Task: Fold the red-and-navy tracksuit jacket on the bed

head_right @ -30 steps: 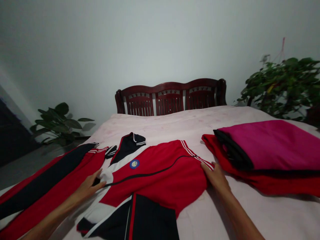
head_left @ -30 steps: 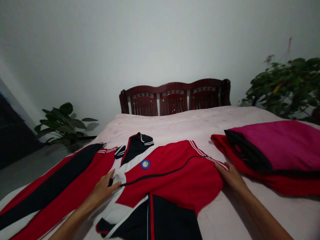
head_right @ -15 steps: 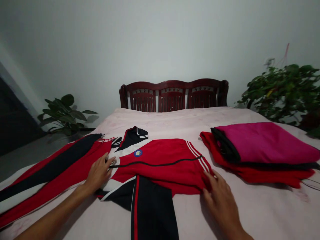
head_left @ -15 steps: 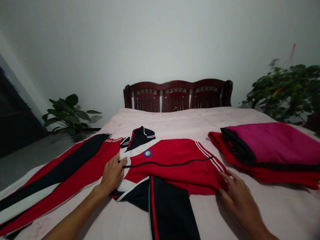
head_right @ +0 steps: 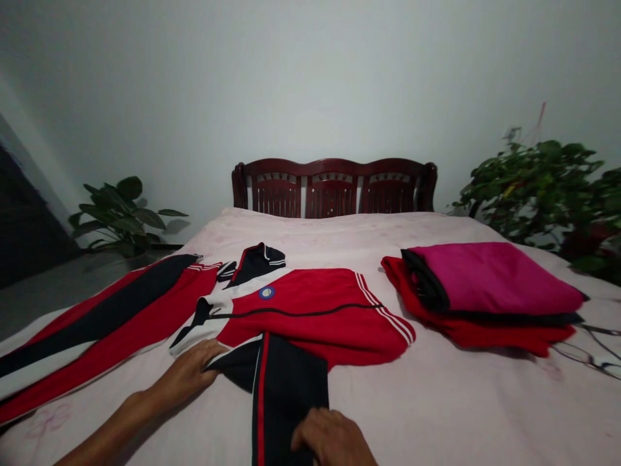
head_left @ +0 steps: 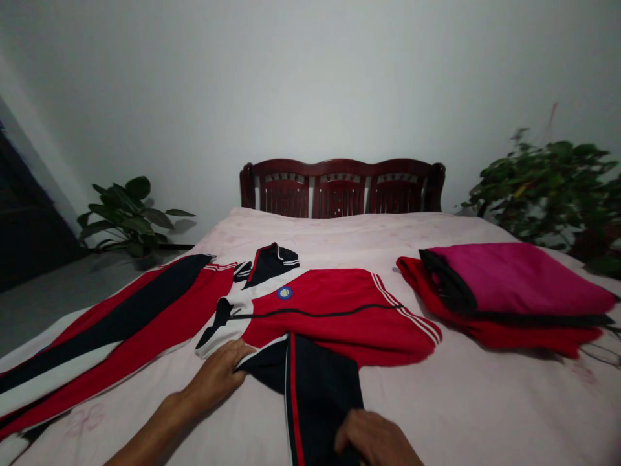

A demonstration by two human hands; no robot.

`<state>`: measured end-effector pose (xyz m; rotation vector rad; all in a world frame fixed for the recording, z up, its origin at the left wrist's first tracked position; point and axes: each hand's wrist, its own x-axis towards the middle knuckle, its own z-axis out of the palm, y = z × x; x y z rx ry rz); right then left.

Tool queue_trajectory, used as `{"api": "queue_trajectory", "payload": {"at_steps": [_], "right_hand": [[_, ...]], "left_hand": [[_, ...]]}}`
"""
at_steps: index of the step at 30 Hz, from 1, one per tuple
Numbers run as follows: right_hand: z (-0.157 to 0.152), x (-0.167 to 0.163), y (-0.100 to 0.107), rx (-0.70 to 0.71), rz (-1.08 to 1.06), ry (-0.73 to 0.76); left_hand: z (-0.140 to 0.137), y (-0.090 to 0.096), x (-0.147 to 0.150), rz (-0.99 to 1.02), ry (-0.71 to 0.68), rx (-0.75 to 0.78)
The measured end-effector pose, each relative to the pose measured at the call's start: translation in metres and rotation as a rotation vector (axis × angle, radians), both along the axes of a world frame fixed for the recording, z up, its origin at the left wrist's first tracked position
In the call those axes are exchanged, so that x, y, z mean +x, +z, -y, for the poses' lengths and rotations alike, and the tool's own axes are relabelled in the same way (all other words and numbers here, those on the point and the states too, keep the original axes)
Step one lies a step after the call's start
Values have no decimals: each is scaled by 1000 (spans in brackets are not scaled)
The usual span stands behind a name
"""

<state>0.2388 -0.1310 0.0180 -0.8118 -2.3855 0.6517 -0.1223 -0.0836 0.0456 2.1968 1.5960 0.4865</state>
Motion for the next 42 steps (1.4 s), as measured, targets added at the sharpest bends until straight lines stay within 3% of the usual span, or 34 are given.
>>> {"api": "queue_trajectory", "payload": {"at_steps": [2, 4, 7, 9, 11, 14, 19, 21, 23, 29, 33, 35, 37, 40, 42], "right_hand": [[-11, 2, 36, -359, -288, -222], [-32, 11, 76, -595, -617, -483], [-77, 33, 115, -689, -957, -638], [-104, 48, 115, -664, -1025, -697], [-119, 64, 99, -630, -939, -793], [-111, 88, 59, -462, -575, -843], [-73, 119, 11, 131, 100, -536], [-70, 118, 5, 314, 264, -477], [-76, 111, 6, 393, 373, -471], [-95, 98, 53, 295, 516, -491], [-98, 100, 76, 112, 550, -464], [-102, 93, 70, 19, 618, -465], [-106, 83, 55, 14, 688, -524], [-111, 72, 35, 148, 707, -620], [-111, 70, 33, 211, 697, -625]], "left_hand": [[2, 7, -3, 27, -36, -55], [6, 16, -10, 69, -72, -126], [10, 26, -21, 146, -92, -239], [9, 28, -26, 164, -41, -250], [6, 24, -29, 130, 14, -226], [5, 8, -35, 54, 53, -194], [12, -18, -43, 109, 139, -69], [12, -18, -40, 170, 161, -56], [8, -12, -35, 243, 152, -79], [-11, 16, -52, 442, 209, -96], [-19, 15, -76, 426, 226, -137], [-20, 4, -78, 342, 235, -128], [-21, -10, -76, 195, 303, -78], [-22, -23, -70, -15, 393, -35], [-22, -24, -68, -111, 402, -46]]}}
